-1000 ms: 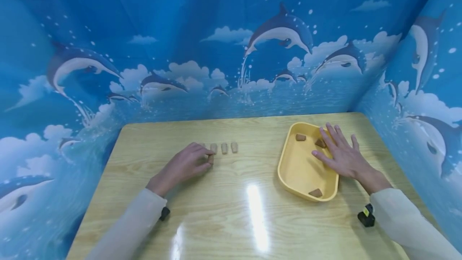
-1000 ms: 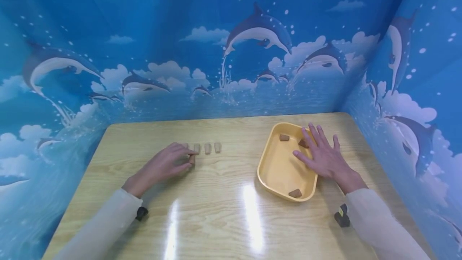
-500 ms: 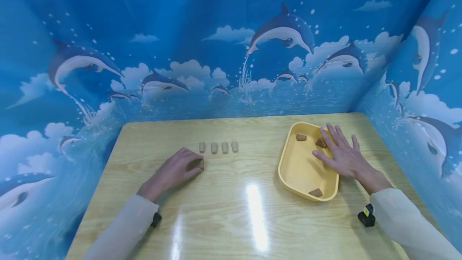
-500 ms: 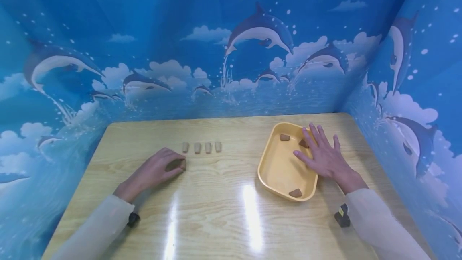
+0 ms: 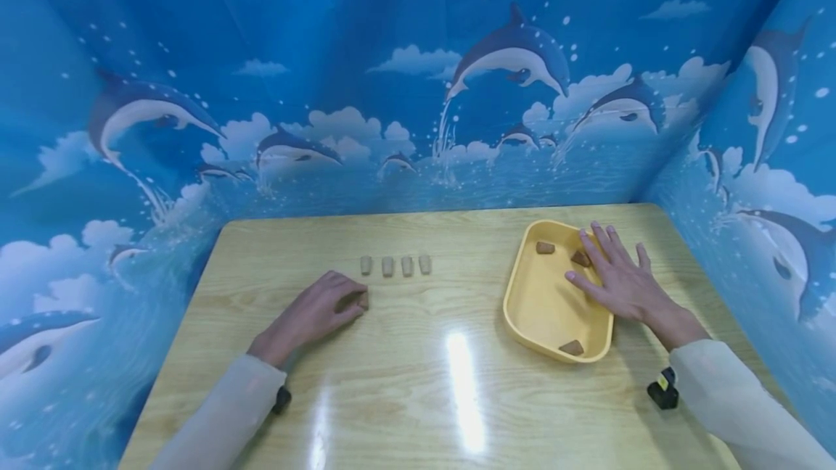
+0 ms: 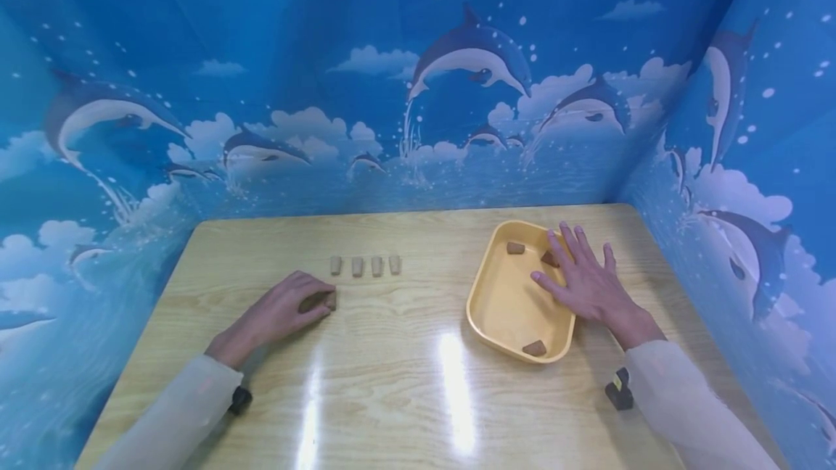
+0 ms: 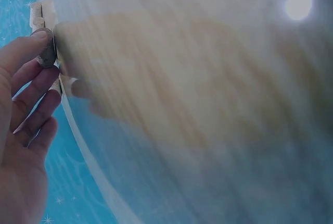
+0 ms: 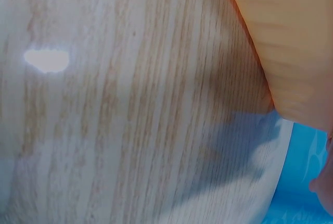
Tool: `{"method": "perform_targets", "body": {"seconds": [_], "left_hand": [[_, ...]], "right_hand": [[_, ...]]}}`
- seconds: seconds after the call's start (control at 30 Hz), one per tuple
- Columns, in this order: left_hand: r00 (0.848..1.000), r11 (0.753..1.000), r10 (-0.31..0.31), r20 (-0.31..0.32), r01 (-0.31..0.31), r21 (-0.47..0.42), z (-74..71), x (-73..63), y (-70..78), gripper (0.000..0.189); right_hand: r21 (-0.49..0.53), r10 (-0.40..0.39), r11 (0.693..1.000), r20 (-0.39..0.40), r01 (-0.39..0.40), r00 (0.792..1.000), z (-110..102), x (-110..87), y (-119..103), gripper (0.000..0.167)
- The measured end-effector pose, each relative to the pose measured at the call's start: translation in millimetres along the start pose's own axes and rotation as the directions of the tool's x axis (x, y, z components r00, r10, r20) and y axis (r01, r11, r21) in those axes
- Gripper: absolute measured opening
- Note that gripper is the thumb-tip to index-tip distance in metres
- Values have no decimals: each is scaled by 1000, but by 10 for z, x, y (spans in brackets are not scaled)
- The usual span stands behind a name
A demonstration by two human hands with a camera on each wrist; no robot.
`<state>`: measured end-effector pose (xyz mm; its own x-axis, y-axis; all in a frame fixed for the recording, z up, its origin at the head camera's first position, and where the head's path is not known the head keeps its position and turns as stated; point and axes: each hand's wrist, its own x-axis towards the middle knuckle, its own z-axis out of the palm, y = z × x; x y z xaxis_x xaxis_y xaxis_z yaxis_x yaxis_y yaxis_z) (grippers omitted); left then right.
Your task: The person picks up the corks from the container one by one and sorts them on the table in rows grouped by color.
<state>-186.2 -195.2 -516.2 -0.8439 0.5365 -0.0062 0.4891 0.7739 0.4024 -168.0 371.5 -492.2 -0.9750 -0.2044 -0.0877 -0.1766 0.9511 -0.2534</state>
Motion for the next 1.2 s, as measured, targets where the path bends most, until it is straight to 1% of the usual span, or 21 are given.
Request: {"method": "perform_targets", "body": {"seconds": [0.2,0.47,0.83,0.93,1.03,1.2], "left_hand": [[1000,1000,2,11,-2,4,-4,-5,3,47],[1000,1000,8,4,-8,-2,-17,-5,12,48],[1000,1000,14,-3,-14,0,-35,8,28,43],[1000,1000,20,-16,-20,7,-26,29,34,42],[999,999,40,-24,-40,26,-17,47,32,40],[998,998,56,-12,-56,42,-16,61,34,38]], "right_hand": [[-2,-2,1000,1,2,1000,3,-5,1,94],[6,-4,1000,-3,4,1000,-4,-11,-2,93],[2,4,1000,4,-4,1000,-12,-8,-12,94],[1,3,1000,-1,-3,1000,-9,-10,-5,94],[5,1,1000,-3,-1,1000,0,-12,4,94],[7,0,1000,-2,0,1000,-9,-13,-5,94]]}}
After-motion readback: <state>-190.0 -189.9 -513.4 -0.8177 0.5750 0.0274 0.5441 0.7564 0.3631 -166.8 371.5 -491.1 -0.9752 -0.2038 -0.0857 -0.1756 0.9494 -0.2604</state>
